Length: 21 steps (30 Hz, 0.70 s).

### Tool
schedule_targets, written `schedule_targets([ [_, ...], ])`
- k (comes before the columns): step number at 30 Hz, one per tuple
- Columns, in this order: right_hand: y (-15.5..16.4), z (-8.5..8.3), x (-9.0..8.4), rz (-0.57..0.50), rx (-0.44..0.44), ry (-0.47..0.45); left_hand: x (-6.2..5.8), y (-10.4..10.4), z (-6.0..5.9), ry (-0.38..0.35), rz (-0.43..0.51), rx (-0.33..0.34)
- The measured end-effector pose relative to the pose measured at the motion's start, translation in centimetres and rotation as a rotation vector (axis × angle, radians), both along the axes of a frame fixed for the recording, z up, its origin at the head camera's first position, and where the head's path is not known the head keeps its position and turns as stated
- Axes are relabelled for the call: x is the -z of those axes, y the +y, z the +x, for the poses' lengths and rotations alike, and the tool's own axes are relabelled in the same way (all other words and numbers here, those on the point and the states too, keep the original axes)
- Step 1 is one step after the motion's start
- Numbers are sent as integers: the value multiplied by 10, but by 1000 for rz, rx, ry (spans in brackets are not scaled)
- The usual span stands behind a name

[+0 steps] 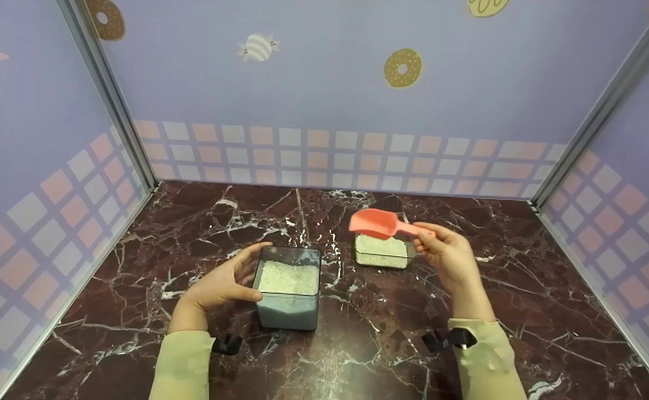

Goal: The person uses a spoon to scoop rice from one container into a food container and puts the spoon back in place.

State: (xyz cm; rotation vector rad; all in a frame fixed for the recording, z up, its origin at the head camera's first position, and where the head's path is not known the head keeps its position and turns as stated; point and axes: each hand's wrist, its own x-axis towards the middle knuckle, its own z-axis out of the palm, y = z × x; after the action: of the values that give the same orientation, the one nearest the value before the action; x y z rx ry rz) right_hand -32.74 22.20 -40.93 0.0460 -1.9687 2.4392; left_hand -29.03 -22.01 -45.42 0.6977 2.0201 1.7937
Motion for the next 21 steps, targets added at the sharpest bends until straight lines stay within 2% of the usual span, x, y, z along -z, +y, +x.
schedule_targets([
  [4, -26, 7, 2, 7, -87, -5, 0, 0, 0, 8, -2, 0],
  [12, -72, 29, 2, 157, -212, 33, -2, 1, -1, 11, 14, 14],
  [17, -100, 46, -1, 266, -236, 82, -3, 1, 0, 15, 15, 4],
  [21, -119, 58, -7, 430, -206, 160, -2, 2, -1, 20, 3, 2],
])
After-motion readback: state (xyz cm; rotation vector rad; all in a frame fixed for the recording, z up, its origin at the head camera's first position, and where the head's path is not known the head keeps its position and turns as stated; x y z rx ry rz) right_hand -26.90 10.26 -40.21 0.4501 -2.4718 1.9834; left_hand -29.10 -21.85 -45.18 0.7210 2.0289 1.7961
